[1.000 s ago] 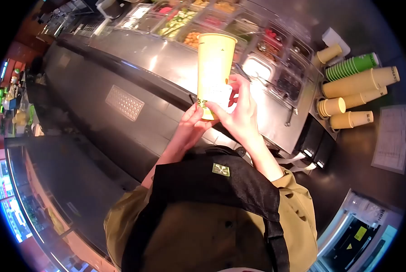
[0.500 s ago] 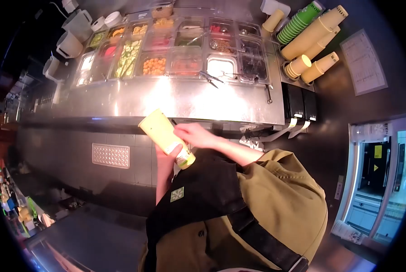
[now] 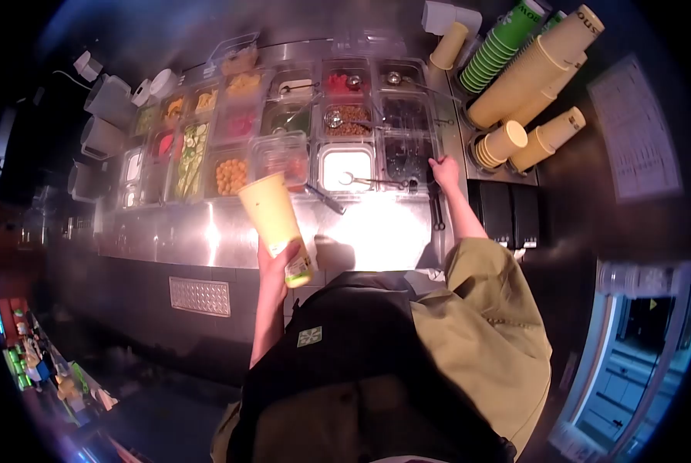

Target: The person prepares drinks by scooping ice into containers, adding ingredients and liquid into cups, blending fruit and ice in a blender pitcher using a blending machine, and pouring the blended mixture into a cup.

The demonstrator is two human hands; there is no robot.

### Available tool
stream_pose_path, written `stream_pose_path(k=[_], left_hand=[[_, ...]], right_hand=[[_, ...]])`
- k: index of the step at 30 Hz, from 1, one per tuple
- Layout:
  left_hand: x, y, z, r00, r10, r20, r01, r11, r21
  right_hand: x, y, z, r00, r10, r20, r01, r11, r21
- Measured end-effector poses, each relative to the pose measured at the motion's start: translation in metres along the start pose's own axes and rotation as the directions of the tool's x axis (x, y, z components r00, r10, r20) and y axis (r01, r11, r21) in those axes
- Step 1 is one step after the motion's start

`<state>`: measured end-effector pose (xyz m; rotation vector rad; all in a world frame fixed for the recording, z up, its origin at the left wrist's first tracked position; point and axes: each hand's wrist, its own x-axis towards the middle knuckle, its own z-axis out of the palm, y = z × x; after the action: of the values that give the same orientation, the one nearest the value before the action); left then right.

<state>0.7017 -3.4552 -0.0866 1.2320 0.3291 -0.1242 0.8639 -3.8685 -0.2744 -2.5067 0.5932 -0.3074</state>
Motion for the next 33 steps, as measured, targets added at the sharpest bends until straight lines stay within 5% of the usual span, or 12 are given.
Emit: stream_pose_path(k=[5,9,13,17,19,20,23,24,27,33], left_hand=[[0.058,-0.002,0.061,0.995,-0.068,0.075,0.074,0.995,-0.073],[0.099,-0.008,0.089,0.974,-0.13,0.188,0.146,0.987,-0.073],[0.132,-0.011,0.101,0.96,-0.107,0.26,0.136,0.986,-0.099],[0.154,-0.004,0.098,0.974,-0.109,0.2,0.12,0.992,-0.048],[0.156,0.012,0.102,0.965,-0.229,0.131,0.249,0.955,-0.162],[0.157,0.012,0.1,0.973,-0.228,0.045,0.232,0.962,-0.142],[0.162,0.005,0.086,0.978,-0.209,0.023,0.207,0.943,-0.261],[0.163,0.004,0.081,0.983,-0.181,0.01,0.178,0.959,-0.221],[0.141,0.027,0.083,0.945,-0.3,-0.13,0.276,0.945,-0.177],[0.11,-0.004,0.048,0.955,-0.225,-0.194,0.188,0.964,-0.19]], right_hand=[[0.018,0.017,0.001,0.964,0.186,0.193,-0.245,0.903,0.353],[0.032,0.026,-0.019,0.883,0.145,0.446,-0.452,0.517,0.726],[0.044,0.002,-0.099,0.959,-0.089,0.27,-0.168,0.59,0.79],[0.031,-0.05,-0.203,0.992,-0.108,0.057,0.067,0.869,0.49],[0.044,-0.059,-0.209,1.0,-0.018,-0.002,0.015,0.744,0.668],[0.055,-0.071,-0.204,0.984,0.121,0.132,-0.179,0.655,0.734],[0.104,-0.117,-0.126,0.887,0.006,0.462,-0.432,0.365,0.825],[0.12,-0.137,-0.085,0.873,-0.104,0.476,-0.459,0.155,0.875],[0.168,-0.208,0.03,0.887,-0.098,0.452,-0.457,-0.033,0.889],[0.242,-0.282,0.181,0.848,0.152,0.507,-0.505,-0.051,0.861]])
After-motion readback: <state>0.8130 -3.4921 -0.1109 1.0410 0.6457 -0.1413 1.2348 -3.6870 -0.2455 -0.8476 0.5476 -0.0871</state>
